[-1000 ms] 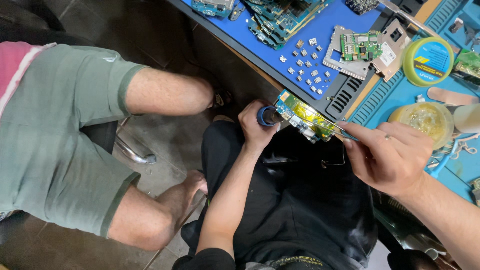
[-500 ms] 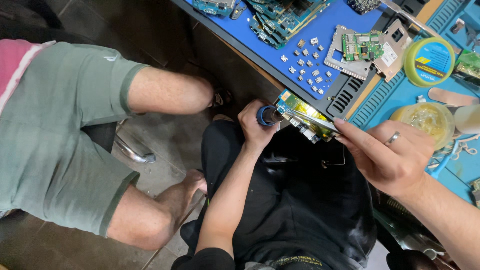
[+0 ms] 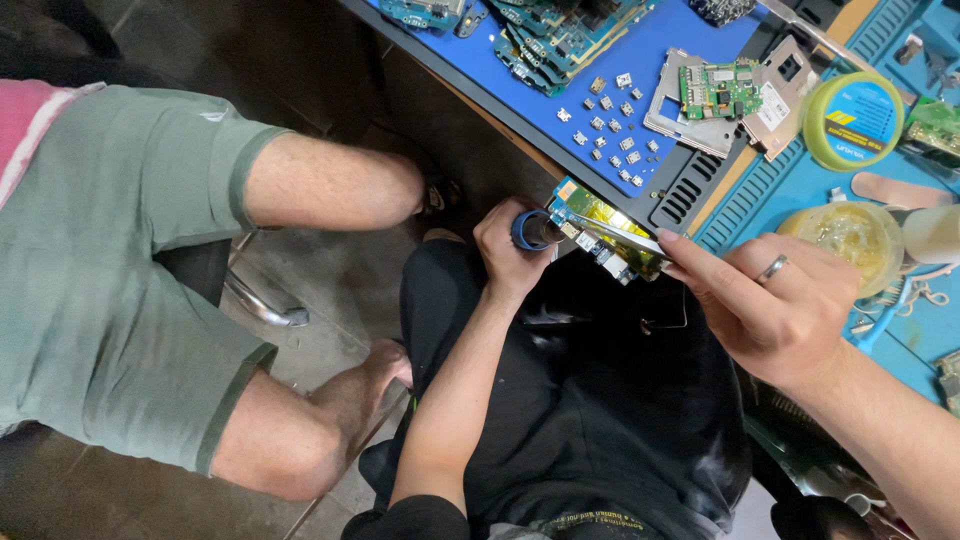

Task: The person uses a soldering iron and tweezers to work on a small circuit board held in their left hand. They apply heat to specific points on the board while using the tweezers to manipulate small components. The person occasionally picks up small parts from the workbench to place onto the board.

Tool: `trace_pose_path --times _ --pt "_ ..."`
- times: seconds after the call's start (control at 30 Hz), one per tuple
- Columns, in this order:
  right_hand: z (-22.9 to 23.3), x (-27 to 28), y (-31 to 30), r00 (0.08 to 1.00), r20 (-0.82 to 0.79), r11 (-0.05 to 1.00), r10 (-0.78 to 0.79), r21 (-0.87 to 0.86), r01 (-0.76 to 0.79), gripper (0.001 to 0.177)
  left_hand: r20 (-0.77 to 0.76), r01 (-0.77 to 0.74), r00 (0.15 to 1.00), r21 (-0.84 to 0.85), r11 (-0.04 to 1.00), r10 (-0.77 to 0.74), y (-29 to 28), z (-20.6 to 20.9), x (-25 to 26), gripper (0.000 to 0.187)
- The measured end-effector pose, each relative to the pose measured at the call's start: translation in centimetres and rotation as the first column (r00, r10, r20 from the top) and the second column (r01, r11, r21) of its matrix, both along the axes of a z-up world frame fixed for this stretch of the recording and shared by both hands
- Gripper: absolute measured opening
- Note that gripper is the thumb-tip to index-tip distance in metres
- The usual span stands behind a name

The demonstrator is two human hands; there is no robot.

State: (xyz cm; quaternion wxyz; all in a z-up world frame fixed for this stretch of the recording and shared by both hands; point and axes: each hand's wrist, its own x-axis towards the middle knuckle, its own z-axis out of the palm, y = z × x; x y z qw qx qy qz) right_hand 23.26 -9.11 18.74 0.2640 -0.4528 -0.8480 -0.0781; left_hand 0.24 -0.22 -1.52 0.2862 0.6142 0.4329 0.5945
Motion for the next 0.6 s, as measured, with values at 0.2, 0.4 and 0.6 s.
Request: trace_pose_path --times 0.2,0.4,0.6 --pt "-0.04 -0.11 0.22 1.000 0.002 1.000 0.006 0.010 -0.006 0.022 0.002 -0.002 1.000 -0.008 1.000 0.002 -0.07 0.12 0.07 0.016" --pt "0.14 -0.21 0.37 1.000 0.015 1.000 0.012 0.009 -0.012 0.023 -0.009 -0.012 1.000 -0.012 1.000 0.012 -0.09 0.04 0.07 0.019" --pt "-0.41 0.06 0.30 1.000 0.022 0.999 -0.008 0.033 0.007 0.024 0.002 0.001 1.000 -0.007 1.000 -0.001 -0.05 0.13 0.05 0.018"
